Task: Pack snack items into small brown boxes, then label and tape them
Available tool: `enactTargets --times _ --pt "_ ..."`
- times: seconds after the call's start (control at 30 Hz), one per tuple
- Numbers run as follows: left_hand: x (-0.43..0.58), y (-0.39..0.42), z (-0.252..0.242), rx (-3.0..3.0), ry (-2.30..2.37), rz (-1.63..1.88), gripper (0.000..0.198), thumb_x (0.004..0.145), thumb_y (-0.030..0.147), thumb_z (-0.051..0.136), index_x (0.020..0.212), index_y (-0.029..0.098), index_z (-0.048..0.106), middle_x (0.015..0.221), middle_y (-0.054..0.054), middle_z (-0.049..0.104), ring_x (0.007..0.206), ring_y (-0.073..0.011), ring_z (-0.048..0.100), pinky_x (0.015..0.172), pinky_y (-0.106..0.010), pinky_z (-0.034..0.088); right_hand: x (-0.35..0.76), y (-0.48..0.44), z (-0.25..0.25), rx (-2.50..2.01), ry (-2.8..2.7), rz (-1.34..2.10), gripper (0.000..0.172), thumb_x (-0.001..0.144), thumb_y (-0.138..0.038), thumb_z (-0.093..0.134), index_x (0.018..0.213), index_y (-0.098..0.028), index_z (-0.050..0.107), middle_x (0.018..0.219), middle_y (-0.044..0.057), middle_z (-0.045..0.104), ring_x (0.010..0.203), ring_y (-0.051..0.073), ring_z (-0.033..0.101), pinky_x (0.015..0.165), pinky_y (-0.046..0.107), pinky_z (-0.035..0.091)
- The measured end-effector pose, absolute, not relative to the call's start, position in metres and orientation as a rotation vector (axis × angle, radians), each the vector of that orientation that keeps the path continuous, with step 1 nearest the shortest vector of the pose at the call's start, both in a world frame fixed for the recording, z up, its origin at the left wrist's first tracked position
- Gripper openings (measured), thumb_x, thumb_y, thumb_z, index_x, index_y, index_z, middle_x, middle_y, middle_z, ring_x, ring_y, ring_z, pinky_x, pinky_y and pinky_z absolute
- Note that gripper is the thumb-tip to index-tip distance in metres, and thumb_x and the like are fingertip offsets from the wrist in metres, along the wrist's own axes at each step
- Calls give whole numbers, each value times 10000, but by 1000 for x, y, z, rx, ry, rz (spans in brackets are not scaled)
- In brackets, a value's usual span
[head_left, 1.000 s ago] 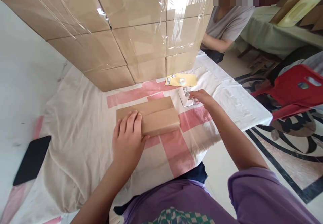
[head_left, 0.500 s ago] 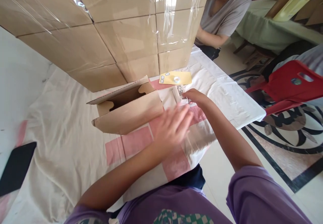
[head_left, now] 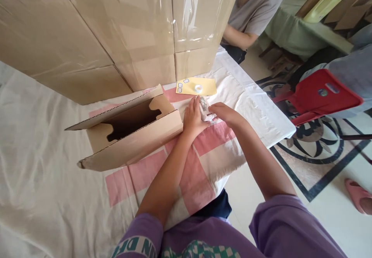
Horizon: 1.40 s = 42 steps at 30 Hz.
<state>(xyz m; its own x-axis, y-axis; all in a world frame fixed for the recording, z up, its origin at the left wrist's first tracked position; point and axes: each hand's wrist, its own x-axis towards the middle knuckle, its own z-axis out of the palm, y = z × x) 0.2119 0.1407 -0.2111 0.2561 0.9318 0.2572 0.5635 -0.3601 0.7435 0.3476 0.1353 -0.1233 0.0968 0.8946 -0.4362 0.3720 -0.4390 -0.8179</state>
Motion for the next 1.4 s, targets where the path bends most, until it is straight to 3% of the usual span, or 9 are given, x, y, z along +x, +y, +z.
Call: enactTargets --times 0.17,0.47,0.7,0.93,1.13,1.4 --pt "213 139 -209 2035 1402 929 1202 650 275 912 1616 202 200 1697 -209 301 1550 -378 359 1260 -540 313 349 122 -126 -1831 -1238 1254 177 876 -221 585 701 -198 588 827 23 626 821 180 573 704 284 459" --pt "213 141 -206 2004 1425 918 1120 632 262 883 1576 217 282 1674 -195 348 1506 -387 412 1230 -523 346 351 102 -135 -1898 -1233 1150 131 893 -304 600 784 -231 593 830 13 618 893 209 574 774 298 474" --pt "214 142 -208 2000 1416 957 1125 637 346 893 1572 225 279 1665 -201 362 1512 -395 403 1232 -519 334 354 89 -154 -1878 -1207 1118 163 903 -360 554 862 -225 636 1119 29 618 1050 192 589 885 285 489" --pt "213 141 -206 2014 1420 953 1098 638 332 862 1567 210 291 1655 -198 376 1489 -393 431 1212 -507 357 356 82 -156 -1795 -1186 1155 176 853 -367 567 780 -213 613 1098 26 566 1020 187 566 932 317 463" --pt "212 140 -206 2026 1404 959 1068 661 337 843 1563 228 282 1655 -191 369 1515 -386 402 1227 -504 345 349 77 -155 -1855 -1304 972 205 916 -338 510 772 -231 611 1194 38 563 1257 212 501 1169 392 340" --pt "212 140 -207 2044 1417 940 1087 672 366 873 1571 236 275 1668 -183 371 1522 -368 405 1238 -506 355 345 75 -145 -1820 -1238 1022 190 928 -336 521 822 -242 647 1302 34 549 1374 233 457 1215 417 291"
